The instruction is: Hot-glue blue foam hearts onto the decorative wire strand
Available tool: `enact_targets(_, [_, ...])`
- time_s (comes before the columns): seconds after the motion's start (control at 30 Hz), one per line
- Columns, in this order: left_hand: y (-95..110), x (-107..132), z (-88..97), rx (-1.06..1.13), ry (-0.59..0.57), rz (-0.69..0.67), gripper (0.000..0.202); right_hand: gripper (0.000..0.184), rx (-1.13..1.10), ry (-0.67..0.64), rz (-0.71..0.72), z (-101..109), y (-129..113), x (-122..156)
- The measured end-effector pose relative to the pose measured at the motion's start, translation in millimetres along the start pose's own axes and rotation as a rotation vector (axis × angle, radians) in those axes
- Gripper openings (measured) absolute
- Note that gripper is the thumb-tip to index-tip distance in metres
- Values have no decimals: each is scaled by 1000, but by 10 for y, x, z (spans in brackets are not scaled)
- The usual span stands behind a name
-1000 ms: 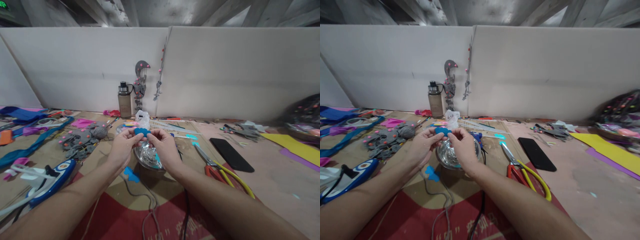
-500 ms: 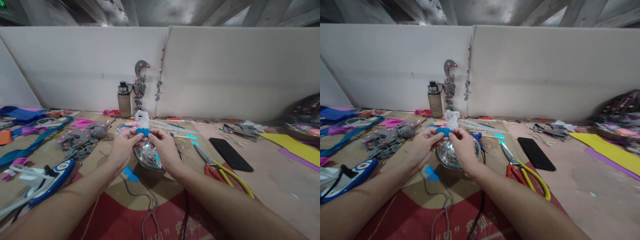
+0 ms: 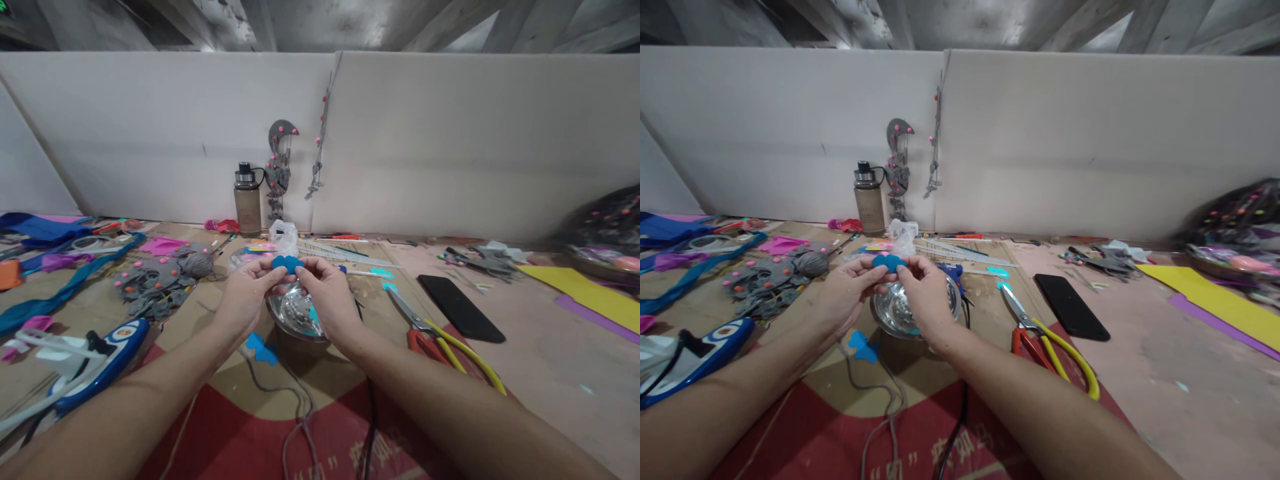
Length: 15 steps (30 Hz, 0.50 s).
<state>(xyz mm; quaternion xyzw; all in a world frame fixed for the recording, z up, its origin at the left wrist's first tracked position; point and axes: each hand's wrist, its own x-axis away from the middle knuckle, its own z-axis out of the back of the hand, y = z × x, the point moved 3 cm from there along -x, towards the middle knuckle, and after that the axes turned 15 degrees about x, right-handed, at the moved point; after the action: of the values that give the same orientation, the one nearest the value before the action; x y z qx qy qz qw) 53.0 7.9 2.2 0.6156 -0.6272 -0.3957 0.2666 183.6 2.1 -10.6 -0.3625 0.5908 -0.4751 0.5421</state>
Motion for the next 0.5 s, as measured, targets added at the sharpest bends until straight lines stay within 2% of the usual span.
enact_targets(0.13, [-13, -3, 11, 7, 10, 7, 25, 14, -4, -1, -13, -5, -5, 11])
enact_targets(0.37, [-18, -2, -11, 21, -41, 11, 23, 15, -21, 0, -43, 2, -30, 23])
enact_targets(0.5, [-5, 2, -6, 9, -1, -14, 24, 15, -13, -4, -40, -5, -26, 19])
